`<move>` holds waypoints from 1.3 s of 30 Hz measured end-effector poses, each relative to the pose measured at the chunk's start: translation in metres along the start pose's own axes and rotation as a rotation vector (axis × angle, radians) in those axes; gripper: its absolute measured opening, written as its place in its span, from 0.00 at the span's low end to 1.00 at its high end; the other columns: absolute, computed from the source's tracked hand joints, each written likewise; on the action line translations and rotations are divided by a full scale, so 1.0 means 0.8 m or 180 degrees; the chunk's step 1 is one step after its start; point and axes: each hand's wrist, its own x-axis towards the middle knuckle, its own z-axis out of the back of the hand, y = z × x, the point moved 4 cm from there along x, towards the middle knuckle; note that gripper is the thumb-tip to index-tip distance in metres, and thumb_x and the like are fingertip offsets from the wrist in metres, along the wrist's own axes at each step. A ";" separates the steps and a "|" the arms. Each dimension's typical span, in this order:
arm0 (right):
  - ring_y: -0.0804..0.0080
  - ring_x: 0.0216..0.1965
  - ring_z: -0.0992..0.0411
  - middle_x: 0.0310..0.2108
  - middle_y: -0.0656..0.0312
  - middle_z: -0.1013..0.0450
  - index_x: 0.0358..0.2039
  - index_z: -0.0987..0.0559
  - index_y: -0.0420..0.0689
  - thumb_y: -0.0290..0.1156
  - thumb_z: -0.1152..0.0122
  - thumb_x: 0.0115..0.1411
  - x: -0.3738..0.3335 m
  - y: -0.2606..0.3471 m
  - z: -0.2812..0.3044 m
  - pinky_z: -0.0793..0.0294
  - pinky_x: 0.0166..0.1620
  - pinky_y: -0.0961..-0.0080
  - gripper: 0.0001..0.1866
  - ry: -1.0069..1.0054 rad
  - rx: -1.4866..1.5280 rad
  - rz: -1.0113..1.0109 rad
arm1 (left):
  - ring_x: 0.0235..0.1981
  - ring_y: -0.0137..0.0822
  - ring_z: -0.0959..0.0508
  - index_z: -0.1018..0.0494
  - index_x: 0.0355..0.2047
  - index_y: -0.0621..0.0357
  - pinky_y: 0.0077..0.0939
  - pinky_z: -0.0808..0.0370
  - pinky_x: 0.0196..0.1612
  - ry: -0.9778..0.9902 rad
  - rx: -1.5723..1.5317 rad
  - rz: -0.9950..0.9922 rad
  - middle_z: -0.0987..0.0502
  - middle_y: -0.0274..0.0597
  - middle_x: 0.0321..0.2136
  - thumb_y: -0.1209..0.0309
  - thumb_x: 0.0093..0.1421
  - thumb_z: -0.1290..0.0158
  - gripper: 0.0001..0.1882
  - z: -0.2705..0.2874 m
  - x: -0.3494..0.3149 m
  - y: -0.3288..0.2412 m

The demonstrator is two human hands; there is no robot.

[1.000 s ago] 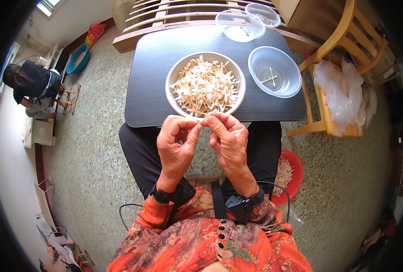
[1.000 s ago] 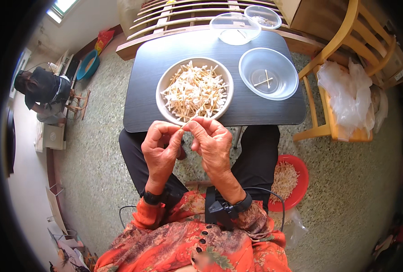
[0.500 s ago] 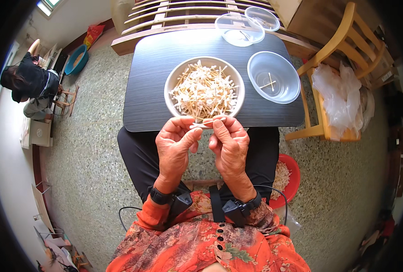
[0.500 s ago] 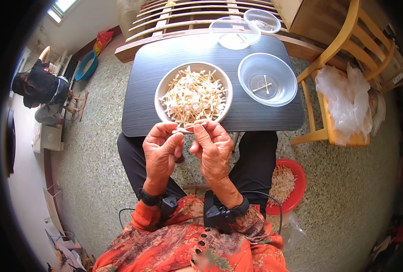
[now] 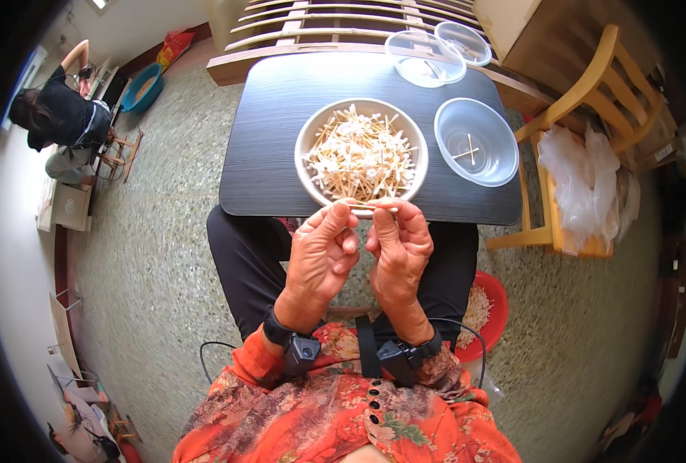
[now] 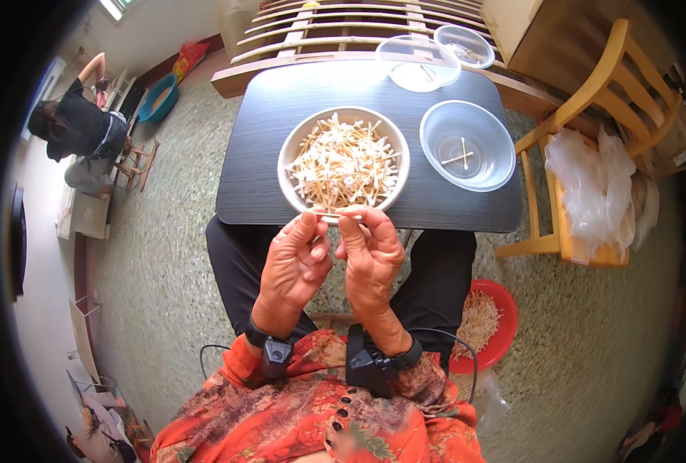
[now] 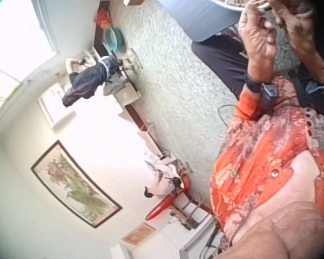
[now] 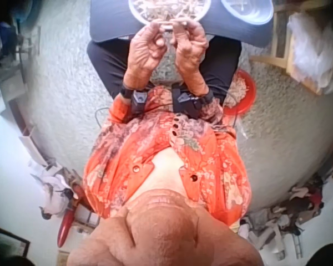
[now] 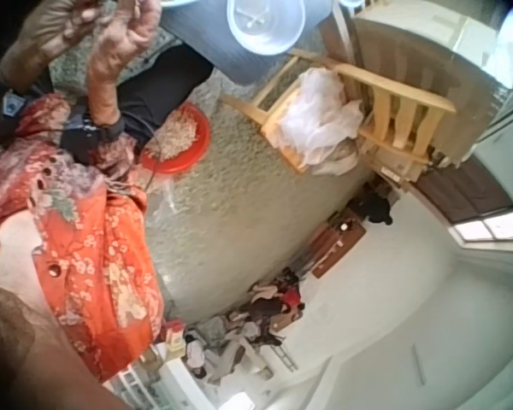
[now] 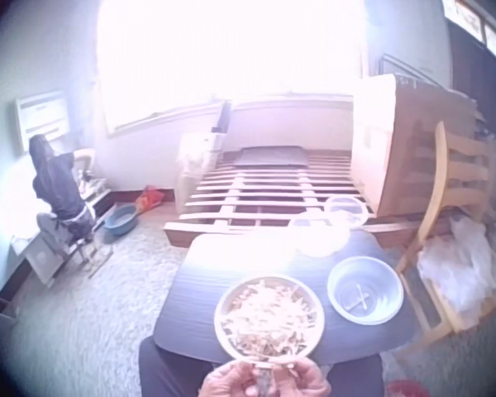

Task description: Cleaning and sorting bean sprouts by removing the ends and placing them into a container.

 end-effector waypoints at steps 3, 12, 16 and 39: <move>0.86 0.23 0.32 0.34 0.65 0.27 0.36 0.25 0.41 0.24 0.40 0.57 -0.002 0.011 -0.005 0.34 0.25 0.89 0.06 0.0229 -0.0683 0.0531 | 0.19 0.23 0.30 0.28 0.39 0.62 0.12 0.41 0.12 0.0213 -0.0218 0.0217 0.26 0.35 0.26 0.67 0.61 0.48 0.11 0.000 0.000 0.001; 0.83 0.29 0.29 0.37 0.62 0.29 0.35 0.24 0.40 0.21 0.41 0.57 -0.004 0.023 -0.020 0.28 0.31 0.88 0.05 0.0470 -0.1262 0.1367 | 0.22 0.25 0.31 0.28 0.40 0.62 0.11 0.35 0.15 0.0261 -0.0789 0.0449 0.27 0.36 0.27 0.69 0.62 0.50 0.10 -0.008 0.004 0.013; 0.84 0.27 0.29 0.37 0.63 0.29 0.36 0.24 0.39 0.21 0.41 0.57 -0.001 0.009 -0.009 0.29 0.29 0.88 0.06 0.0228 -0.0982 0.0819 | 0.25 0.26 0.26 0.28 0.41 0.61 0.12 0.34 0.16 0.0197 -0.0556 0.0132 0.24 0.40 0.29 0.70 0.62 0.50 0.10 -0.008 0.003 0.010; 0.91 0.17 0.39 0.21 0.73 0.30 0.37 0.23 0.41 0.32 0.41 0.60 -0.009 -0.014 -0.015 0.45 0.17 0.94 0.08 -0.0168 0.0862 -0.1537 | 0.21 0.20 0.26 0.27 0.34 0.64 0.10 0.31 0.20 0.0046 0.2011 -0.2327 0.20 0.46 0.32 0.78 0.59 0.47 0.03 -0.024 -0.013 -0.017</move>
